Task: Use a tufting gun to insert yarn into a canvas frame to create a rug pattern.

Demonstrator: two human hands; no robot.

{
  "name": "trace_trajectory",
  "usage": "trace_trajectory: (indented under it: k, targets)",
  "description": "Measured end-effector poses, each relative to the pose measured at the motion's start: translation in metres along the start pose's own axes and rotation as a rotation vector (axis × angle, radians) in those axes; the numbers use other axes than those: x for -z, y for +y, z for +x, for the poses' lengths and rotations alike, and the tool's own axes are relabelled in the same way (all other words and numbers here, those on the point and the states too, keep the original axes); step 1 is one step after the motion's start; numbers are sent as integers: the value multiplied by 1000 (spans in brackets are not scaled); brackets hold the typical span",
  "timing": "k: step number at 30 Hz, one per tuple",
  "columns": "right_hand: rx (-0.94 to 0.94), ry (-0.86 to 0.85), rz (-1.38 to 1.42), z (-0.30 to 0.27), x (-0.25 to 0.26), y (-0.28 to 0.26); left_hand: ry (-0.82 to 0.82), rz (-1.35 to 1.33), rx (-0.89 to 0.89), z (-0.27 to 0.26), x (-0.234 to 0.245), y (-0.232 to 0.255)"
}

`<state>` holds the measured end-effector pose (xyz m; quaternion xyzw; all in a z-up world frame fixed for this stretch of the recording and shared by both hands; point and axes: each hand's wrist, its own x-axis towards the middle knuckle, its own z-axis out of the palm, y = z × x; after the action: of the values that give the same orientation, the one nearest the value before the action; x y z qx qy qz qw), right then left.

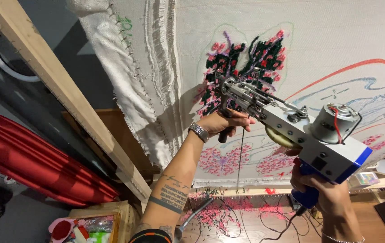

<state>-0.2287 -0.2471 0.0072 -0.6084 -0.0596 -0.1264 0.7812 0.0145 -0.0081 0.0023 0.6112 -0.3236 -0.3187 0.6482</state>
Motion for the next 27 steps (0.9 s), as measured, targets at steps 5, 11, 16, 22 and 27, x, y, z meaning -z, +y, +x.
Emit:
trace_trajectory:
  k: [5, 11, 16, 22, 27]
  targets:
    - [84, -93, 126, -16, 13, 5, 20, 57, 18, -10, -21, 22]
    - [128, 32, 69, -40, 53, 29, 245, 524, -126, -25, 21, 28]
    - [64, 94, -58, -56, 54, 29, 767, 932, -482, -41, 52, 80]
    - [7, 129, -50, -72, 76, 51, 943, 1028, -617, -21, 72, 71]
    - [-13, 123, -14, -79, 79, 49, 996, 1127, -670, -23, 69, 68]
